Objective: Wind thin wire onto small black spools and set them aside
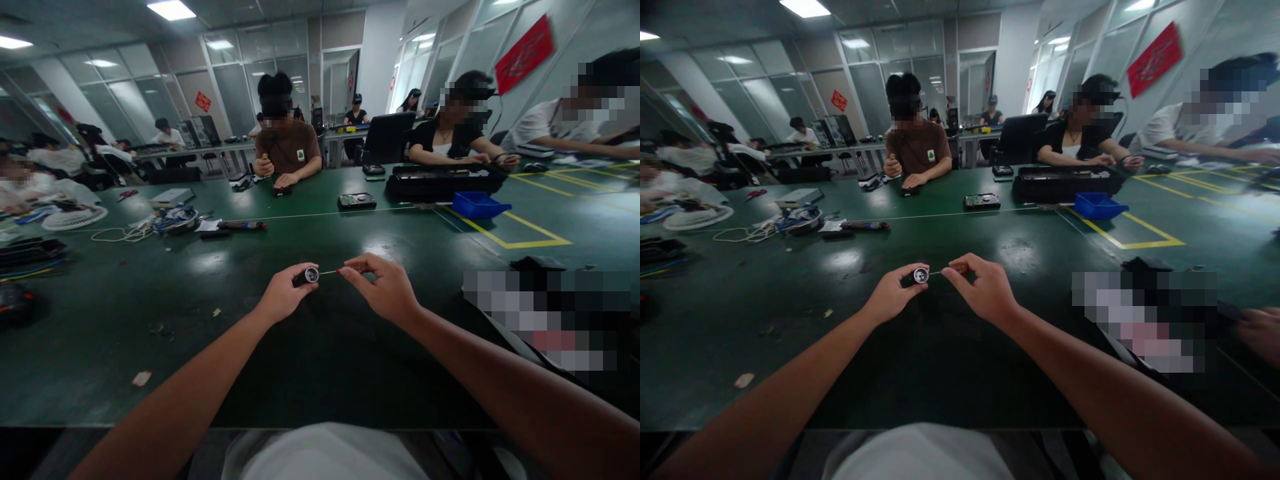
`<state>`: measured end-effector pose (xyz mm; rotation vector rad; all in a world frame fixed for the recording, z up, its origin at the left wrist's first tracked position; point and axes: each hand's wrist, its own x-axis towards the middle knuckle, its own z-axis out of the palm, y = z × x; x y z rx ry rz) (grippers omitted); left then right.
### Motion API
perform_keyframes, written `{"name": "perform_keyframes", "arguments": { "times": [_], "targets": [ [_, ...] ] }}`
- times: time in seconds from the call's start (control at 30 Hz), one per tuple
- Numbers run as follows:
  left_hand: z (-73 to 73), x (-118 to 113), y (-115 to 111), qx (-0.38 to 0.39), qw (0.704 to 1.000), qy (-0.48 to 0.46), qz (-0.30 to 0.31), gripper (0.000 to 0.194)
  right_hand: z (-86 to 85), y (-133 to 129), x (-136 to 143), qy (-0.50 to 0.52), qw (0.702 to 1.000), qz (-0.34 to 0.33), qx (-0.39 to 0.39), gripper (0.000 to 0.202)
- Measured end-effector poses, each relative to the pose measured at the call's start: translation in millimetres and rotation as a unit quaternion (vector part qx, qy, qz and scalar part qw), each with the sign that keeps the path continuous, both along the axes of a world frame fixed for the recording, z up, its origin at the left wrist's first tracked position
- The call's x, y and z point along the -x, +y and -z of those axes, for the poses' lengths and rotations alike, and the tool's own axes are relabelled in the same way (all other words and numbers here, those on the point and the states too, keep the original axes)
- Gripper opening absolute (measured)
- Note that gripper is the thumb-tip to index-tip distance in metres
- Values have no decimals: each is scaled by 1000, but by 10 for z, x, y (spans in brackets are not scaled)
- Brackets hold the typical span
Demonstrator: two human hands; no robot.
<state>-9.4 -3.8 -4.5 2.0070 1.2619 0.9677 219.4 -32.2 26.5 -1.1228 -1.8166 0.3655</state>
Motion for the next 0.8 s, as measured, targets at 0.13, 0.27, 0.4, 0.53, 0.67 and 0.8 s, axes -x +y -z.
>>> {"name": "perform_keyframes", "arguments": {
  "times": [0.13,0.27,0.4,0.53,0.67,0.8],
  "targets": [
    [4,12,-6,6,1000,-2,10,40,-23,-1,-5,-14,1000,20,-8,29],
    [30,12,0,-5,1000,9,23,40,-17,-5,7,-11,1000,-11,-7,16],
    [47,13,6,-2,1000,17,25,40,-3,0,4,-25,999,-47,0,11],
    [31,8,-5,-3,999,31,36,39,-17,13,-10,-28,998,-47,41,17],
    [28,1,-9,-9,999,34,38,39,-23,17,0,-42,998,-14,50,25],
    [32,-5,-8,-8,999,33,35,38,-10,0,17,-35,999,-13,29,21]
  ]
}}
